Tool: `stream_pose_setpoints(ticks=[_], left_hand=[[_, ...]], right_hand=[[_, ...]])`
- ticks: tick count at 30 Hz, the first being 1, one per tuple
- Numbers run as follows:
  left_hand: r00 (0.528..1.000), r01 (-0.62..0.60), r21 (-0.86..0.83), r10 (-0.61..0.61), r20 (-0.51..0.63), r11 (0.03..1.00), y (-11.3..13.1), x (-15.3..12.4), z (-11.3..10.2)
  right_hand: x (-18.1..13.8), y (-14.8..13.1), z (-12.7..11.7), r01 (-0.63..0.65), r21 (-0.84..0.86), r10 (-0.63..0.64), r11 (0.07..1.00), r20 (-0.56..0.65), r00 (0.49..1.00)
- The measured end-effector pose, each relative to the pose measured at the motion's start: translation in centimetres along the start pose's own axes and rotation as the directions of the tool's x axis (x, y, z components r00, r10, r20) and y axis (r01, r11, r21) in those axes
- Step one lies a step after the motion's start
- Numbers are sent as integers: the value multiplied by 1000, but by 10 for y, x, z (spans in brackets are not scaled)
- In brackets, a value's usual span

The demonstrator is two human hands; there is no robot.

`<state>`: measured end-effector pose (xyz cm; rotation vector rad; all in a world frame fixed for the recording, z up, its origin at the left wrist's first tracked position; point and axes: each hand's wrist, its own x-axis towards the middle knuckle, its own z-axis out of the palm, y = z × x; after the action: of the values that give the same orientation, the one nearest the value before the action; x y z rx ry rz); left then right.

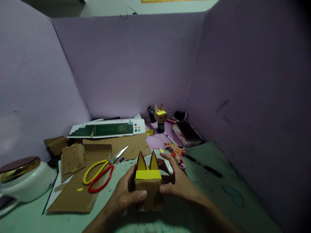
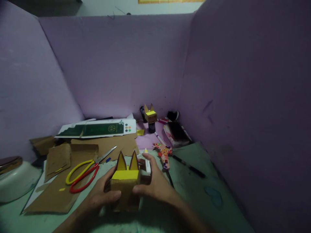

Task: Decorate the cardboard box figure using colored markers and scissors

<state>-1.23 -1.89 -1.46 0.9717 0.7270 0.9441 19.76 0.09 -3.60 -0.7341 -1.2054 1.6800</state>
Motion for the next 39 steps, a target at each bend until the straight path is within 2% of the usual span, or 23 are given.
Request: stream_pose_setpoints(ticks=[5,10,12,14,17,20,22,26,29,32,35,37,39], left_hand=[[993,-78,42,82,-84,996,-10,0,-1],[990,-136,192,142,-15,972,-11,0,-1],[986,-152,272,164,-21,950,-12,0,-3],[979,-136,398,183,-84,907,-14,1,-6],[957,-67,601,221,-186,796,-19,2,-9],[951,-28,689,233,-205,724,-21,5,-8],[950,-19,687,227,-213,727,-20,5,-5],[957,20,602,158,-242,799,-16,2,-2],[957,34,592,145,-253,805,-15,2,-4],[957,6,596,168,-235,803,-18,4,-8],[963,-58,533,188,-193,844,-23,6,-10],[964,-100,419,192,-184,902,-26,6,-12],[953,-132,284,201,-227,950,-24,7,-15]], right_hand=[[-2,1,5,-4,76,-1,997,66,998],[0,5,-1,1,91,-12,996,115,993],[0,5,-2,2,79,-12,997,124,992],[0,4,-4,35,-10,-34,999,96,995],[-1,3,-6,170,-227,-175,959,-1,985],[-2,5,-8,205,-308,-236,929,-67,970],[-2,7,-8,178,-320,-218,931,-96,971],[-2,10,-4,151,-323,-202,934,-132,970],[-2,9,-1,133,-291,-183,947,-151,971],[-2,8,1,125,-280,-169,952,-139,976],[-1,7,0,134,-241,-172,961,-143,975],[0,4,-1,172,-202,-215,964,-218,952],[2,-2,-3,239,-159,-281,958,-354,892]])
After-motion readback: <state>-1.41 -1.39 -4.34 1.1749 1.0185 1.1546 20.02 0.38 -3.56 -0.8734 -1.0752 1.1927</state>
